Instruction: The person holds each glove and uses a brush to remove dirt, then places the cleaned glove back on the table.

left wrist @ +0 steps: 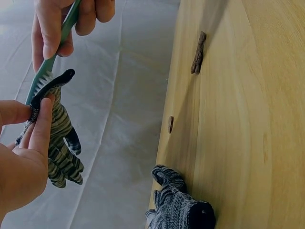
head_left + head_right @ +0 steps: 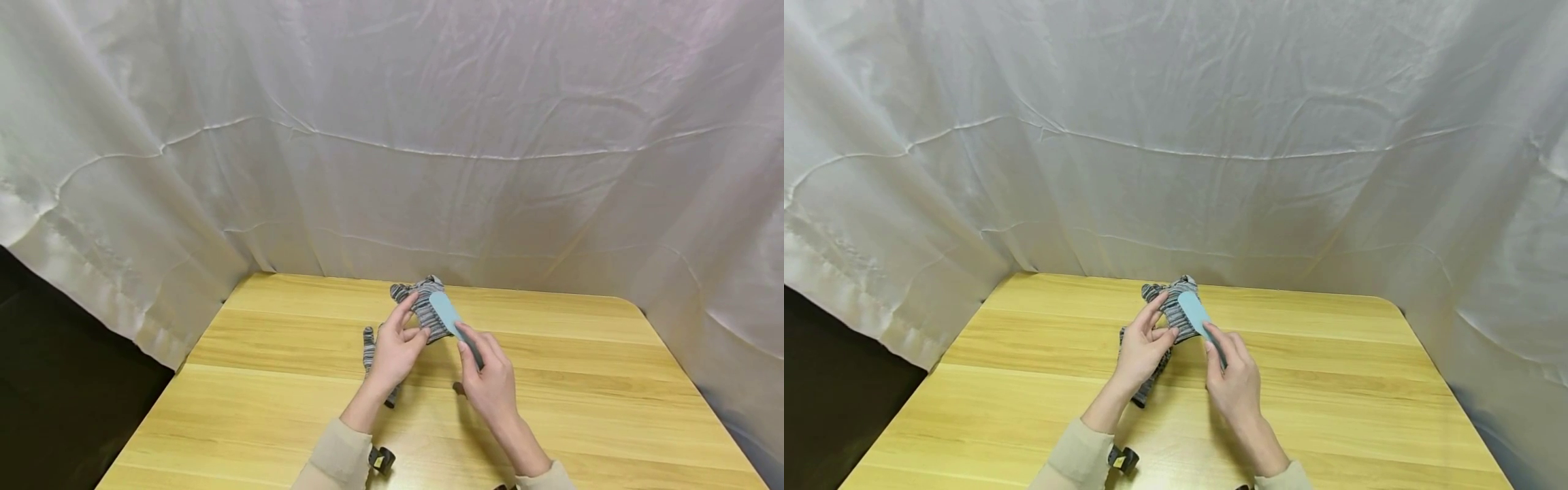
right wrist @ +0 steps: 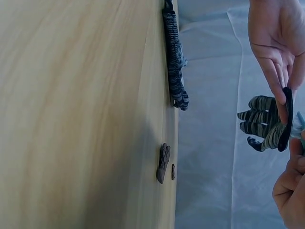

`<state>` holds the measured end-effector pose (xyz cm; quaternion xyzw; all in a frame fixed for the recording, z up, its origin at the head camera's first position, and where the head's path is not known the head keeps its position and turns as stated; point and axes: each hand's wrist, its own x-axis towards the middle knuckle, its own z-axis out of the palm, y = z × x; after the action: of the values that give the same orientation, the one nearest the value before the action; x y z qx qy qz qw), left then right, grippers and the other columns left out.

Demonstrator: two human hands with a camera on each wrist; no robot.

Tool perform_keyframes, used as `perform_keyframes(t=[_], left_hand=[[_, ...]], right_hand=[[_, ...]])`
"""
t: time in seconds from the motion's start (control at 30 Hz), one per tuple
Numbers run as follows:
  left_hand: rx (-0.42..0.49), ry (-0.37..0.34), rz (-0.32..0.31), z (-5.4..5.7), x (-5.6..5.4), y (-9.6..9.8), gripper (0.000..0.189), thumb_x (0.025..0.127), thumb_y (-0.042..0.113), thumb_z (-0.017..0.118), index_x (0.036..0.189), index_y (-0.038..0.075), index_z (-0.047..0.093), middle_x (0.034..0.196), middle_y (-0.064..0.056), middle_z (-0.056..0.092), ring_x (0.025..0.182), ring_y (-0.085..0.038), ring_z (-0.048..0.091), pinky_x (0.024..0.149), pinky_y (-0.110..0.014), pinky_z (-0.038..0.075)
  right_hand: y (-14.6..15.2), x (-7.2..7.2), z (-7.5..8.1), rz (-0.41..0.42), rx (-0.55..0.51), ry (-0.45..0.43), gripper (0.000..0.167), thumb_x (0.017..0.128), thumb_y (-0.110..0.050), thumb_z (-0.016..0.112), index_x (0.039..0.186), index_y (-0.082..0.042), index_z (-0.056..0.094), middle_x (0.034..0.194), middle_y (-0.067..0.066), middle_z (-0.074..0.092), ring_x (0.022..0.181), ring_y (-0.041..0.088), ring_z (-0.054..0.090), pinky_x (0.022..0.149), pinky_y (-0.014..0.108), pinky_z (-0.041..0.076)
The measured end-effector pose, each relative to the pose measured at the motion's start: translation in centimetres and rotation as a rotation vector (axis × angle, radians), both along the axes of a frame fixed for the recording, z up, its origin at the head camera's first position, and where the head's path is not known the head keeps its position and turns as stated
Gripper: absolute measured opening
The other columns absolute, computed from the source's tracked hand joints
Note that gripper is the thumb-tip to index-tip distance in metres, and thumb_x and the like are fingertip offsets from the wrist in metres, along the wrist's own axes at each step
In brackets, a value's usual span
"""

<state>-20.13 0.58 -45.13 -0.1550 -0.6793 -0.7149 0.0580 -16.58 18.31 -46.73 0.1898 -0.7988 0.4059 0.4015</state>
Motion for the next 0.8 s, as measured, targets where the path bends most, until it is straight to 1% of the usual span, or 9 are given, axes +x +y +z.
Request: perform_keyframes(t=[0.13, 0.37, 0.53, 0.67, 0.8], left_hand=[[0.006, -0.004, 0.003, 0.06, 0.03, 0.02, 0.069, 0.097, 0.0, 0.066, 0.16, 0.017, 0.042, 0.165, -0.023, 0.033, 0.114, -0.035, 0.07, 0.062, -0.02, 0.056], [0.008, -0.001, -0.001, 0.08, 0.09, 0.01, 0.069, 0.097, -0.001, 0.066, 0.16, 0.015, 0.042, 0.164, -0.024, 0.032, 0.111, -0.034, 0.071, 0.057, -0.022, 0.054], [0.003, -0.006, 0.0, 0.05, 0.05, -0.02, 0.07, 0.097, -0.001, 0.066, 0.16, 0.015, 0.041, 0.165, -0.022, 0.032, 0.11, -0.033, 0.072, 0.058, -0.021, 0.054], [0.012, 0.001, -0.001, 0.04, -0.02, -0.09, 0.069, 0.098, -0.002, 0.065, 0.16, 0.013, 0.041, 0.164, -0.026, 0.031, 0.112, -0.036, 0.071, 0.059, -0.021, 0.054], [0.015, 0.004, -0.005, 0.05, -0.03, -0.15, 0.068, 0.097, -0.003, 0.065, 0.16, 0.011, 0.041, 0.164, -0.026, 0.031, 0.114, -0.038, 0.07, 0.059, -0.018, 0.052]], right_hand=[[0.11, -0.01, 0.0, -0.014, 0.005, -0.005, 0.042, 0.09, 0.01, 0.073, 0.129, -0.008, 0.072, 0.094, 0.008, 0.068, 0.069, 0.009, 0.052, 0.055, 0.015, 0.042], [0.21, -0.06, -0.07, -0.035, 0.009, -0.002, 0.041, 0.09, 0.008, 0.073, 0.128, -0.008, 0.073, 0.093, 0.008, 0.068, 0.068, 0.009, 0.05, 0.055, 0.016, 0.04], [0.39, -0.21, -0.17, -0.067, 0.007, -0.002, 0.04, 0.09, 0.008, 0.073, 0.127, -0.006, 0.073, 0.092, 0.009, 0.069, 0.068, 0.01, 0.051, 0.056, 0.018, 0.04], [0.66, -0.31, -0.15, -0.084, -0.004, -0.015, 0.04, 0.09, 0.008, 0.073, 0.128, -0.005, 0.073, 0.091, 0.01, 0.068, 0.067, 0.01, 0.049, 0.056, 0.018, 0.039], [0.94, -0.33, -0.12, -0.086, -0.021, -0.033, 0.04, 0.091, 0.008, 0.072, 0.129, -0.005, 0.072, 0.09, 0.01, 0.067, 0.066, 0.009, 0.047, 0.057, 0.018, 0.038]])
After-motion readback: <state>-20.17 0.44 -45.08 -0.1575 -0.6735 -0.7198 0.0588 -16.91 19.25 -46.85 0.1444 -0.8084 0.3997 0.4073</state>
